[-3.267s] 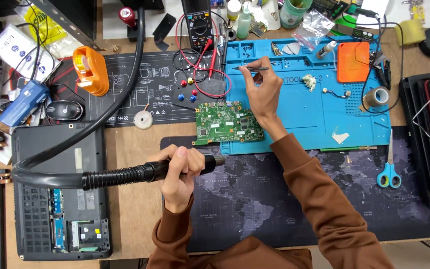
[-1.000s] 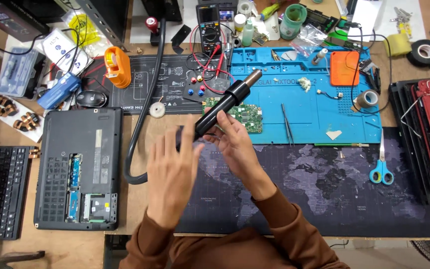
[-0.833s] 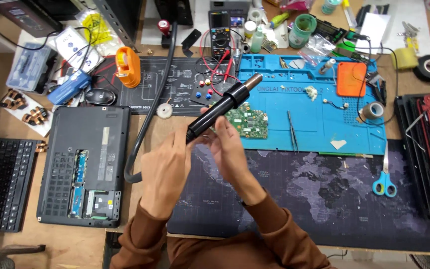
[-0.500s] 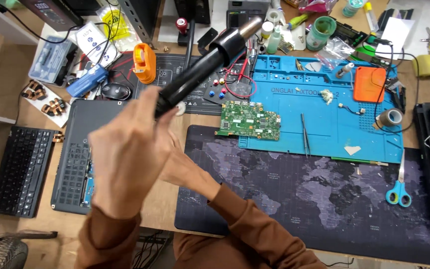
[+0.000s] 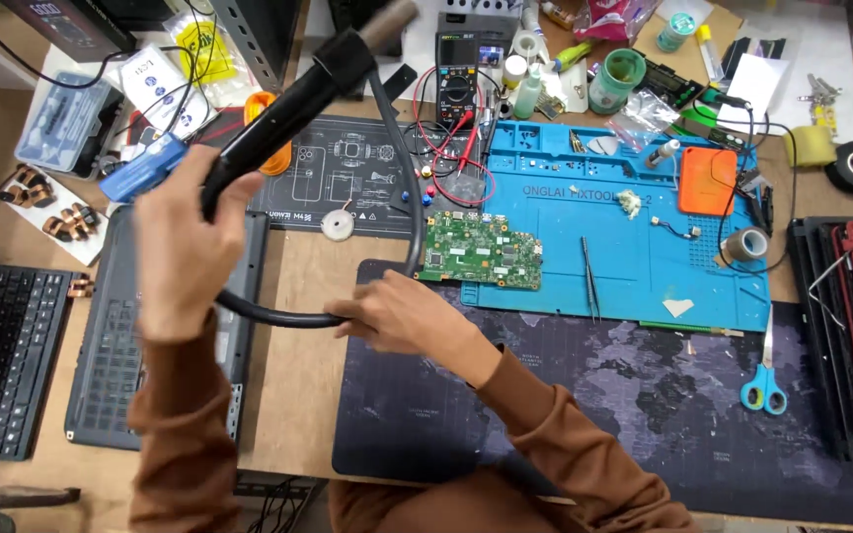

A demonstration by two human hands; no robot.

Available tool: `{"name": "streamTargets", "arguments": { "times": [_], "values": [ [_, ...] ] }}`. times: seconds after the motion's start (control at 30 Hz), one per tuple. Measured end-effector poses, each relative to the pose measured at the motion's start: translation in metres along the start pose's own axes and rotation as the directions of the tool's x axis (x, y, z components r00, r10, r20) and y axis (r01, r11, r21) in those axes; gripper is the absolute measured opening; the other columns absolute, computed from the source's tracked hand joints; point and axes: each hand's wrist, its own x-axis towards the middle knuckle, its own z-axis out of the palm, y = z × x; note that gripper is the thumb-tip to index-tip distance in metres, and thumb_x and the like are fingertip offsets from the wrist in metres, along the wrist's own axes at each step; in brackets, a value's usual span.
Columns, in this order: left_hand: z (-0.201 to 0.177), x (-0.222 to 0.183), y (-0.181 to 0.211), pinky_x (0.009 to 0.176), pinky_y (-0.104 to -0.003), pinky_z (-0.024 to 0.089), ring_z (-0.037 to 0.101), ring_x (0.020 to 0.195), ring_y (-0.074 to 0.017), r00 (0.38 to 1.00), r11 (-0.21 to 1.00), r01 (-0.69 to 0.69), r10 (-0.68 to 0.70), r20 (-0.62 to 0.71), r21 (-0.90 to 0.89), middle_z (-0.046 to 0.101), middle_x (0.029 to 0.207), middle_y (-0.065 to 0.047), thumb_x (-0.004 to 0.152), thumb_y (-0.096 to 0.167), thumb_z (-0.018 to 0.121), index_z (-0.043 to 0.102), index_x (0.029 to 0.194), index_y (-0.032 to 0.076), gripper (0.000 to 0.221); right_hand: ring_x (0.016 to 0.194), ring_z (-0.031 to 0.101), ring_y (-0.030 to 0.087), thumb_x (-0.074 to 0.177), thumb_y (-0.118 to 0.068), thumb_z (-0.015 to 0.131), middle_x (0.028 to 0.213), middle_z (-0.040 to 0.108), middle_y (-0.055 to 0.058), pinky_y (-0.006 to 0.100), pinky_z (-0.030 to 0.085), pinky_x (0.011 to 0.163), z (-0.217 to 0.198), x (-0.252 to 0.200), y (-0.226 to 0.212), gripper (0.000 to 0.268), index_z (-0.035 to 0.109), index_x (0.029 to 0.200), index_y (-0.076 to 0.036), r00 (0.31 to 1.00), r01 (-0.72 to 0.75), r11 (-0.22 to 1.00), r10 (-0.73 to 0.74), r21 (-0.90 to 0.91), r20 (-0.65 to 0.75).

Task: Repairing a laptop motherboard using a heat gun and testing circuits with a multimeter

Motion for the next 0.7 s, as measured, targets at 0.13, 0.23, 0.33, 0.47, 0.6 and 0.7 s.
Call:
{"name": "streamTargets", "arguments": {
  "times": [0.13,0.23,0.33,0.47,0.6,0.7],
  "values": [
    [0.089,0.027,-0.075,0.063,-0.060,0.043,0.061,0.074,-0.0591,0.985,0.996,0.083,-0.078,-0.152,0.031,0.061,0.076,-0.030,0.114,0.037,0.057,0.058,0.105,0.005,0.033,0.071,0.074,0.033,0.098,-0.040,0.051,0.079,0.073,0.007,0.049,0.053,0.071,0.037,-0.005,0.002,0.028,0.069,0.106,-0.021,0.990,-0.134,0.986,0.137,-0.095,0.032],
    [0.122,0.055,-0.097,0.068,-0.062,0.046,0.063,0.081,-0.0594,0.969,0.983,0.178,-0.182,-0.164,-0.041,0.065,0.082,-0.030,0.112,0.048,0.048,0.054,0.103,0.007,0.043,0.073,0.074,0.034,0.102,-0.043,0.046,0.082,0.073,0.009,0.050,0.051,0.075,0.059,-0.005,0.008,0.035,0.065,0.115,-0.017,0.990,-0.137,0.979,0.140,-0.150,0.012],
    [0.131,0.079,-0.091,0.074,-0.065,0.045,0.061,0.088,-0.0639,0.962,0.961,0.239,-0.254,-0.098,-0.142,0.065,0.084,-0.036,0.110,0.044,0.045,0.055,0.102,0.000,0.045,0.073,0.072,0.036,0.106,-0.042,0.043,0.082,0.071,0.011,0.049,0.051,0.074,0.051,0.001,0.003,0.039,0.062,0.119,-0.012,0.977,-0.213,0.972,0.214,-0.095,-0.009],
    [0.160,0.124,-0.115,0.072,-0.056,0.043,0.061,0.083,-0.0499,0.947,0.938,0.255,-0.291,-0.134,-0.233,0.065,0.082,-0.023,0.109,0.046,0.045,0.051,0.095,0.007,0.042,0.078,0.071,0.037,0.108,-0.036,0.042,0.088,0.071,0.014,0.049,0.050,0.070,0.020,0.026,-0.008,0.041,0.058,0.126,-0.002,0.954,-0.299,0.954,0.298,-0.036,-0.033],
    [0.175,0.168,-0.122,0.091,-0.050,0.046,0.060,0.114,-0.0489,0.946,0.923,0.225,-0.284,-0.156,-0.312,0.067,0.119,-0.032,0.107,0.050,0.038,0.057,0.124,-0.012,0.067,0.085,0.065,0.038,0.100,-0.016,0.046,0.101,0.066,0.020,0.051,0.048,0.071,0.021,0.042,-0.004,0.055,0.043,0.146,0.014,0.953,-0.265,0.964,0.264,0.010,-0.147],
    [0.197,0.195,-0.139,0.070,-0.048,0.040,0.056,0.076,-0.0374,0.942,0.939,0.179,-0.249,-0.224,-0.293,0.062,0.081,-0.017,0.109,0.045,0.041,0.050,0.085,0.002,0.050,0.088,0.062,0.035,0.087,-0.014,0.055,0.105,0.065,0.017,0.045,0.043,0.072,0.023,0.049,0.003,0.077,0.032,0.155,0.011,0.954,-0.289,0.957,0.285,-0.029,-0.093]
  ]
}}
